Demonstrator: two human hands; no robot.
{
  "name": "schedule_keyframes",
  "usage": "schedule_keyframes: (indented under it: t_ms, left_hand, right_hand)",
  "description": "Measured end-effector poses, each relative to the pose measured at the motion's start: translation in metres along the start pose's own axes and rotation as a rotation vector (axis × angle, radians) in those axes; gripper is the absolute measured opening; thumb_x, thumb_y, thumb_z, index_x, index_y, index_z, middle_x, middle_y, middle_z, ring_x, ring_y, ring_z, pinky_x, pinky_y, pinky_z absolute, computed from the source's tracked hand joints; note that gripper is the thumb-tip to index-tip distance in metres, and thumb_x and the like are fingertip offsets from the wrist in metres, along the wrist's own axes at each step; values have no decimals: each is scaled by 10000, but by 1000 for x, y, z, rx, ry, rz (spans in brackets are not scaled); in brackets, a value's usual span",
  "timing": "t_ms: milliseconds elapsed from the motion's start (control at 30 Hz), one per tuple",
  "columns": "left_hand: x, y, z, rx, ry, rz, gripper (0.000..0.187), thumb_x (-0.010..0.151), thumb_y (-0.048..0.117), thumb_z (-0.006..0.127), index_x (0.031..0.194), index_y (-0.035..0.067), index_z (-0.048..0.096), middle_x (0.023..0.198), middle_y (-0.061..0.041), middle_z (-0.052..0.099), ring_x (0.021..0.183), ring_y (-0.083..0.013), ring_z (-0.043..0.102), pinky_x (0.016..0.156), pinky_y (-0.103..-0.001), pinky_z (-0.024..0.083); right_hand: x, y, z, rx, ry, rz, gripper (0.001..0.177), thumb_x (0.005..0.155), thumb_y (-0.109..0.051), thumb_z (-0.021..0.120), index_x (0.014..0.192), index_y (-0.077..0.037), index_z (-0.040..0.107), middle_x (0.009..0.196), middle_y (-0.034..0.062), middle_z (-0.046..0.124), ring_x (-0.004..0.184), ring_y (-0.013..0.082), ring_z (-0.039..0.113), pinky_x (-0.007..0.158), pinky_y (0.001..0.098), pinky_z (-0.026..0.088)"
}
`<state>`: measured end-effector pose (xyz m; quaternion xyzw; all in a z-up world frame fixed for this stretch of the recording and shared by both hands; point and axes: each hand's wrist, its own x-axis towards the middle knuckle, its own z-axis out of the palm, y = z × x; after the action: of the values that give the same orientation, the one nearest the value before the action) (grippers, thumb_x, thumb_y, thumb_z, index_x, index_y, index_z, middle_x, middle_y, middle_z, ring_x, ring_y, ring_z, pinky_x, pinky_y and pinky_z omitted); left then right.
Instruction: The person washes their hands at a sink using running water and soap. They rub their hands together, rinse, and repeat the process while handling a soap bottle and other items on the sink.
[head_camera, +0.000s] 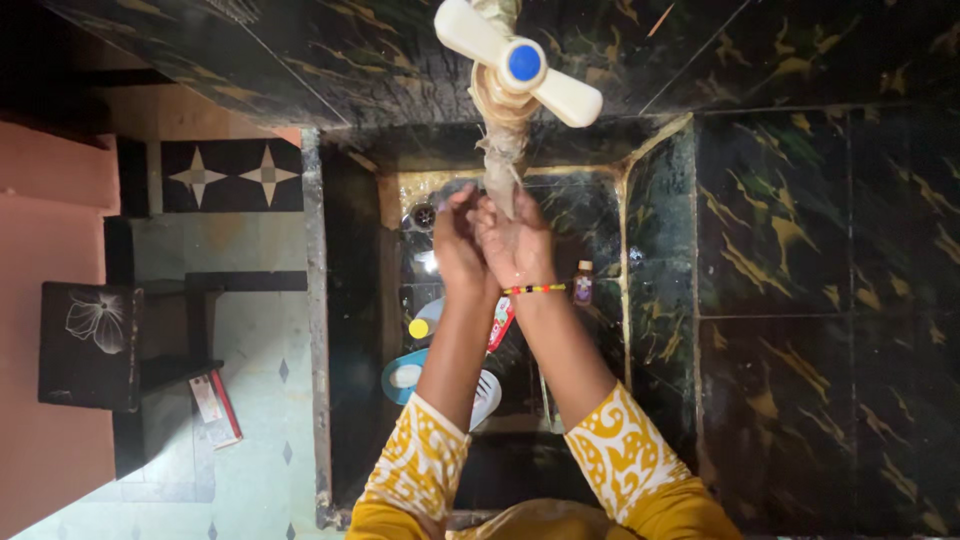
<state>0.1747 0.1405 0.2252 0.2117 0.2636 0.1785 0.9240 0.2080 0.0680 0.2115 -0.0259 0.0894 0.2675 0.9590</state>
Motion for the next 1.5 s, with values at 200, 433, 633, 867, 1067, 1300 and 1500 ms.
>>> schedule_keyframes:
  t_ms: [200,433,633,867,1067,1300,1500]
  left_hand:
    - [35,-21,-24,37,19,-209,291,1072,283,464,1091,43,627,1026,-111,683,931,-237,652,855,-362,543]
    - [25,-21,15,2,-112,-133,172,1048,188,462,917,111,544,837,-38,566,750,-182,550,670,-316,444]
    - [-68,-91,62,-87,-200,-375,341,1059,289,450,753,152,381,668,19,329,604,-130,326,553,-301,290]
    - [-178,-232,83,-94,-172,-518,269,1056,211,455,796,154,414,687,38,320,599,-101,292,551,-278,279]
    - [-273,-374,48,265,-321,-392,339,1114,310,453,844,106,477,727,-22,454,656,-176,422,596,-323,375]
    - [-349,-381,48,1612,-965,436,400,1067,186,474,1440,53,533,1511,-158,495,1517,-401,363,1241,-548,311]
    - [-371,-408,52,2081,-1364,378,634,1029,313,486,1600,78,342,1707,-125,219,1588,-356,170,1275,-550,161]
  right_hand:
    - [-3,2,11,30,34,-162,219,919,-177,665,1079,-52,584,1023,72,627,954,239,607,808,338,508]
    - [-51,-31,24,217,-160,-174,107,994,-124,626,1023,-65,543,986,45,516,904,174,508,795,302,461]
    - [-157,-96,15,292,-154,-291,66,1012,-74,587,998,-57,524,959,47,489,884,168,486,786,286,445]
    - [-283,-200,-17,362,-11,-541,59,1021,-69,548,975,-37,533,929,53,494,854,172,477,727,285,436]
    - [-383,-308,-78,146,47,-817,136,1072,-80,526,939,-57,542,859,48,504,809,170,487,695,294,435]
    - [-458,-385,-88,-1406,783,-551,236,1067,-157,492,1198,-76,670,1224,97,694,1165,251,614,1019,403,505]
    - [-512,-427,-83,-2626,966,-483,554,1065,-219,522,1574,-13,449,1666,247,332,1552,490,209,1250,629,171]
